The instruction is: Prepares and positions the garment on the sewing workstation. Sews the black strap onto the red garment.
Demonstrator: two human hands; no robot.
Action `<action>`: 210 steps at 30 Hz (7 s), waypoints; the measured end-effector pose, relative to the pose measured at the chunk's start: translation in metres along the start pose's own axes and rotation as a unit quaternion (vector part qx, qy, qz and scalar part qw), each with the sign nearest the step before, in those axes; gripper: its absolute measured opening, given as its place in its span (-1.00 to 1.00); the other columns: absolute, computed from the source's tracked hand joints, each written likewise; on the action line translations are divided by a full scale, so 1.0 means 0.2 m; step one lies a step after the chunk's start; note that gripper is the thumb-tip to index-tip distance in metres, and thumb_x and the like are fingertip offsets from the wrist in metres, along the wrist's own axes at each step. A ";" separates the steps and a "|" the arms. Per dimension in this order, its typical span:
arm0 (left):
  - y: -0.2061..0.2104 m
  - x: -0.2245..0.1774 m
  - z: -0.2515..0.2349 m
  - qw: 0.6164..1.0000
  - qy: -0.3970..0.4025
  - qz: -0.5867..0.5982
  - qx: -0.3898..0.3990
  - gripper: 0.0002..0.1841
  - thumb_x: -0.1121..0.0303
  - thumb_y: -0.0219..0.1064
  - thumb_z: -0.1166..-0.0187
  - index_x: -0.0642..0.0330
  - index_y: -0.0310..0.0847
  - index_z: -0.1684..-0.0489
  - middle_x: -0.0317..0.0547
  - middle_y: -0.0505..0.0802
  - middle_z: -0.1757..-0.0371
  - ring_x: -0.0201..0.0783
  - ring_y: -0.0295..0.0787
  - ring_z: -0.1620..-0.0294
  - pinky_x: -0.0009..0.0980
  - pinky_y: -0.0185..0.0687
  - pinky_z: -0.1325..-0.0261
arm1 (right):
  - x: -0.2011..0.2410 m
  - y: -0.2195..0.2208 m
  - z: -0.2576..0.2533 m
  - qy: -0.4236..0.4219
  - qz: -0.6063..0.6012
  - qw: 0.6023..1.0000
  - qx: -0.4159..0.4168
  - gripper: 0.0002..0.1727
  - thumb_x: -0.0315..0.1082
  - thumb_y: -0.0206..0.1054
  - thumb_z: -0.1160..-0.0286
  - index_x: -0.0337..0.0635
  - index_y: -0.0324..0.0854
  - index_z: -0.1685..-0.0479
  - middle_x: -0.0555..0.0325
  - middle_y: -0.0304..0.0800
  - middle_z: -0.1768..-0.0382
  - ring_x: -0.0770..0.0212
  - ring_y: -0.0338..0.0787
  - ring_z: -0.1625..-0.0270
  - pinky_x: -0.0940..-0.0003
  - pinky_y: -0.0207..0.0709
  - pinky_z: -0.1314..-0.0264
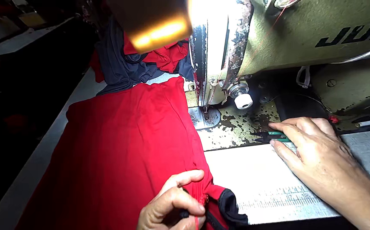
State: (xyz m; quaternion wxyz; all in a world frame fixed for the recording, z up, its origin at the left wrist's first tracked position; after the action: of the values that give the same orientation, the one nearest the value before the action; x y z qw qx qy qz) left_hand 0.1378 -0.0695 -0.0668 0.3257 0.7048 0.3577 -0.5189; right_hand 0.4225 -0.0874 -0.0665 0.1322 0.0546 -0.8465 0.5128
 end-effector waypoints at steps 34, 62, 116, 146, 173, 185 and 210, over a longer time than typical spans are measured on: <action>-0.04 0.02 -0.01 0.995 0.001 0.038 0.090 -0.91 0.40 0.40 -0.56 0.11 0.85 0.19 -0.20 0.59 -0.58 -0.64 0.61 -0.16 -0.66 0.54 -0.21 | 0.62 0.01 -0.02 -0.383 -0.179 0.903 0.074 -0.73 -0.07 0.17 -0.63 0.11 0.72 0.32 0.35 0.46 0.62 0.33 0.55 0.56 0.43 0.26 0.62; -0.04 -0.03 -0.09 0.983 -0.001 -0.162 -0.087 -0.83 0.63 0.40 -0.40 0.34 0.80 0.12 -0.25 0.85 0.12 -0.54 0.78 0.20 -0.63 0.77 0.16 | 0.49 0.10 0.12 -0.072 -0.350 0.933 0.047 -0.88 -0.24 0.41 -0.36 -0.04 0.76 0.26 0.31 0.78 0.38 0.59 0.71 0.31 0.70 0.51 0.34; -0.02 -0.10 -0.14 0.987 -0.127 -0.035 -0.094 -0.85 0.58 0.26 -0.62 0.16 0.72 0.25 -0.43 0.78 0.59 -0.60 0.64 0.72 -0.68 0.58 0.70 | 0.64 -0.02 0.10 -0.035 -0.255 0.964 0.062 -0.64 0.00 0.49 -0.33 -0.10 0.78 0.15 0.14 0.77 0.35 0.37 0.63 0.50 0.48 0.36 0.60; -0.02 -0.17 -0.17 0.944 0.086 -0.315 0.049 -0.90 0.41 0.48 -0.49 0.27 0.84 0.26 -0.22 0.77 0.34 -0.64 0.62 0.21 -0.80 0.48 0.14 | 0.59 0.01 0.12 -0.004 -0.465 0.882 0.079 -0.80 -0.42 0.47 -0.31 -0.33 0.73 0.15 0.08 0.81 0.33 0.56 0.65 0.33 0.75 0.45 0.31; 0.04 -0.12 -0.25 0.892 0.093 -0.420 0.139 -0.77 0.08 0.34 -0.56 -0.21 0.90 0.03 -0.38 0.80 -0.14 -0.48 0.55 -0.32 -0.49 0.44 -0.32 | 0.54 -0.03 0.23 0.140 -0.525 0.835 0.082 -0.92 -0.58 0.38 -0.38 -0.36 0.74 0.22 0.22 0.85 0.33 0.66 0.73 0.29 0.75 0.60 0.19; 0.11 0.08 -0.46 0.774 -0.086 -0.570 0.262 -0.69 -0.01 0.30 -0.60 -0.04 0.76 0.41 -0.38 0.74 0.37 -0.34 0.63 0.11 -0.09 0.26 -0.18 | 0.41 0.09 0.23 -0.036 -0.156 0.987 -0.004 -0.81 -0.14 0.34 -0.54 0.02 0.81 0.20 0.16 0.86 0.15 0.18 0.79 0.07 0.28 0.60 0.07; -0.09 0.23 -0.85 0.793 0.082 -0.594 0.106 -0.61 0.13 0.02 -0.71 0.17 0.76 0.10 -0.06 0.75 -0.15 -0.01 0.54 -0.42 0.09 0.26 -0.46 | 0.39 0.25 -0.22 -0.315 -0.055 0.947 0.017 -0.70 -0.32 0.17 -0.53 -0.06 0.88 0.13 0.22 0.91 0.04 0.20 0.76 0.06 0.27 0.47 0.07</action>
State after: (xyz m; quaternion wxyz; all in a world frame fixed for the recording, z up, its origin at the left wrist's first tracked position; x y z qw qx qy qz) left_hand 0.2171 0.0896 -0.0704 -0.1543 0.4236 0.6741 -0.5851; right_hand 0.3441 -0.0220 -0.0693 -0.1142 0.2627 -0.8315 0.4760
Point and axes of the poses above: each hand's wrist, its own z-axis away from the middle knuckle, its own y-axis out of the palm, x = y × z, the point moved 5 cm from there along -z, towards the middle knuckle
